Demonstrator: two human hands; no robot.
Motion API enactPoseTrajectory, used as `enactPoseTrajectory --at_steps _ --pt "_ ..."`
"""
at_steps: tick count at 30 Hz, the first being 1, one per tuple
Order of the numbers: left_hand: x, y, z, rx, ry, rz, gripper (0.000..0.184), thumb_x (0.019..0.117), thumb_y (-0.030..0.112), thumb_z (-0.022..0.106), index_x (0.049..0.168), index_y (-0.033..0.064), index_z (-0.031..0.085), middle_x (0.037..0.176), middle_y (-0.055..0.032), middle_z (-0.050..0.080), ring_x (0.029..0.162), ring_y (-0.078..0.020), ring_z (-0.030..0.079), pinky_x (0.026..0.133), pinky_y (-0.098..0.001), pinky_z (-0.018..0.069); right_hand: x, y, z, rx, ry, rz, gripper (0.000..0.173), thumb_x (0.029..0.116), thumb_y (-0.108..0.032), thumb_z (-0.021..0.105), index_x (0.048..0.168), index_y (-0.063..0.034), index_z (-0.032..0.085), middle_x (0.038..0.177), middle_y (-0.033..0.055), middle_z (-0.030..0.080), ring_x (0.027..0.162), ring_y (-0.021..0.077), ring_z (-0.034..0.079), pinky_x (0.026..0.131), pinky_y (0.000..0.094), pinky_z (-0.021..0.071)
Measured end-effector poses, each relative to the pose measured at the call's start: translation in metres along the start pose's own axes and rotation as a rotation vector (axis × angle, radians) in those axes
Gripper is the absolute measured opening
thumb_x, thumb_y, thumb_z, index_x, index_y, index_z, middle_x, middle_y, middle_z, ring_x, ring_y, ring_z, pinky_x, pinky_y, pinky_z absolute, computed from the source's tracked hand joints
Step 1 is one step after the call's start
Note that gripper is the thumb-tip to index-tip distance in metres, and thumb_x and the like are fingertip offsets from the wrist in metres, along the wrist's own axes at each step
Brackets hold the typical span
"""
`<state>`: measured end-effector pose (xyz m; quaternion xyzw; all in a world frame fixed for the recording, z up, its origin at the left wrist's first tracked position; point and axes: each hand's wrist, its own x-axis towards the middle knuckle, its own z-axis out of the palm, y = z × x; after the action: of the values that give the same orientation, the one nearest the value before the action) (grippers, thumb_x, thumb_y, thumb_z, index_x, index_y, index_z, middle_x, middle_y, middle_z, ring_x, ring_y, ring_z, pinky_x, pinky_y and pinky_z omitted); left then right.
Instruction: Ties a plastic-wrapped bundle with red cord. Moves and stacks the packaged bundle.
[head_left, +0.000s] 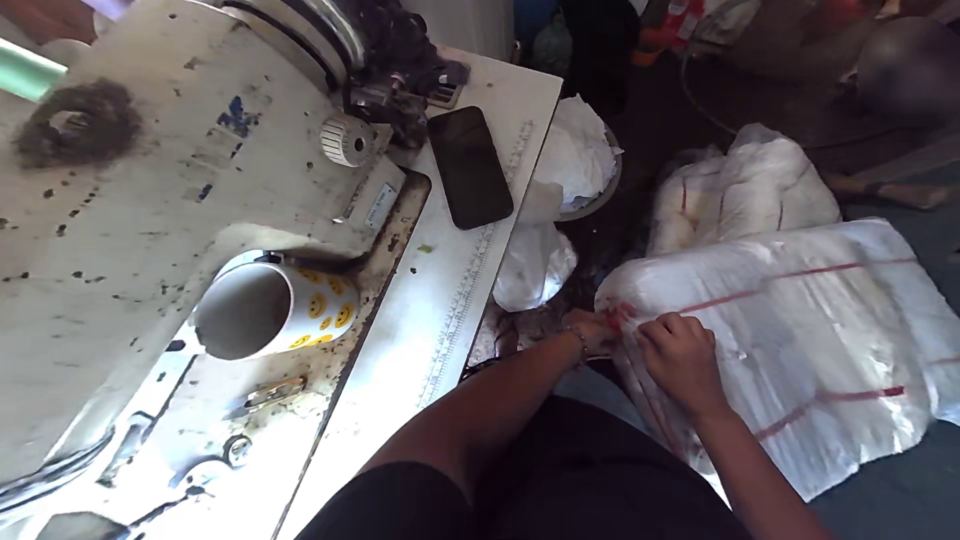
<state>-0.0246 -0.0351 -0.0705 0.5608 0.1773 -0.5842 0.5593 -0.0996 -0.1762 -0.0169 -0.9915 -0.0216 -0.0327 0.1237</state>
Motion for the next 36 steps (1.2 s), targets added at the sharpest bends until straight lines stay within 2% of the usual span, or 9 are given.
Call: enactPoseTrajectory --at_steps 7,15,20,22,25,28,32,35,36 --pt "-0.003 -0.007 -0.008 -0.294 0.047 0.012 0.031 0.0995 0.004 0.062 0.128 -0.0059 0.056 0.107 -0.0150 0.063 0.087 -0.0157 0.063 0.079 -0.0282 0.0552 0.000 0.003 0.005 -0.021 0.014 -0.009 0.021 0.0889 -0.021 0.064 0.084 -0.0043 0.075 0.087 0.0174 0.069 0.084 0.0434 0.067 0.069 0.0601 0.0500" --pt "-0.014 0.000 -0.041 -0.442 -0.082 0.083 0.008 0.1062 0.010 0.045 0.102 0.0103 0.051 0.065 0.0051 0.044 0.051 -0.0043 0.044 0.052 -0.0172 0.0433 -0.002 0.006 0.005 -0.007 0.027 -0.018 0.023 0.0901 -0.023 0.062 0.085 -0.0051 0.076 0.087 0.0162 0.069 0.083 0.0414 0.067 0.068 0.0578 0.0496" --pt "-0.019 0.013 -0.043 -0.032 0.096 0.019 0.016 0.1040 0.015 0.055 0.107 0.0013 0.061 0.072 -0.0007 0.052 0.055 -0.0069 0.047 0.053 -0.0202 0.0409 0.000 0.002 0.004 -0.022 0.009 -0.009 0.020 0.0888 -0.022 0.065 0.085 -0.0045 0.076 0.088 0.0176 0.069 0.084 0.0434 0.067 0.069 0.0593 0.0498" --pt "-0.015 0.011 -0.032 0.171 0.009 -0.048 0.026 0.1037 0.021 0.059 0.118 -0.0009 0.062 0.087 -0.0049 0.060 0.068 -0.0096 0.054 0.065 -0.0252 0.0476 0.000 0.003 0.004 -0.020 0.008 -0.010 0.021 0.0889 -0.021 0.065 0.085 -0.0041 0.076 0.087 0.0176 0.069 0.084 0.0437 0.066 0.069 0.0592 0.0496" --pt "-0.009 0.004 -0.016 0.035 -0.088 -0.076 0.035 0.1031 0.019 0.063 0.132 0.0006 0.056 0.099 -0.0076 0.062 0.077 -0.0102 0.059 0.072 -0.0253 0.0516 -0.001 0.003 0.004 -0.026 0.006 -0.010 0.020 0.0891 -0.022 0.065 0.085 -0.0046 0.076 0.088 0.0173 0.069 0.084 0.0431 0.067 0.069 0.0594 0.0500" --pt "-0.008 0.002 -0.014 -0.277 -0.082 -0.128 0.015 0.1082 0.021 0.050 0.108 0.0068 0.056 0.078 -0.0007 0.053 0.059 -0.0071 0.051 0.056 -0.0198 0.0469 -0.001 0.003 0.002 -0.001 0.007 -0.017 0.023 0.0900 -0.023 0.063 0.086 -0.0040 0.076 0.088 0.0184 0.069 0.084 0.0443 0.067 0.069 0.0601 0.0502" --pt "-0.012 0.000 -0.025 -0.454 -0.048 -0.179 0.029 0.1088 0.026 0.044 0.083 0.0132 0.048 0.059 0.0025 0.045 0.045 -0.0072 0.044 0.044 -0.0194 0.0403 -0.001 0.003 0.002 -0.003 0.009 -0.018 0.024 0.0903 -0.024 0.063 0.085 -0.0041 0.076 0.088 0.0178 0.069 0.084 0.0436 0.067 0.068 0.0594 0.0500" --pt "-0.014 0.002 -0.033 0.151 0.049 -0.070 0.024 0.1060 0.026 0.054 0.098 0.0048 0.057 0.071 -0.0014 0.049 0.056 -0.0082 0.048 0.053 -0.0209 0.0414 -0.001 0.004 0.003 -0.013 0.013 -0.021 0.025 0.0905 -0.024 0.062 0.084 -0.0040 0.075 0.087 0.0180 0.069 0.083 0.0435 0.067 0.068 0.0593 0.0496" --pt "-0.018 0.009 -0.035 0.425 0.050 -0.055 0.034 0.1062 0.032 0.055 0.111 -0.0003 0.062 0.090 -0.0085 0.058 0.076 -0.0144 0.057 0.071 -0.0291 0.0479 0.000 0.003 0.003 -0.017 0.015 -0.021 0.024 0.0901 -0.024 0.063 0.084 -0.0038 0.075 0.087 0.0183 0.069 0.083 0.0437 0.067 0.067 0.0596 0.0497"
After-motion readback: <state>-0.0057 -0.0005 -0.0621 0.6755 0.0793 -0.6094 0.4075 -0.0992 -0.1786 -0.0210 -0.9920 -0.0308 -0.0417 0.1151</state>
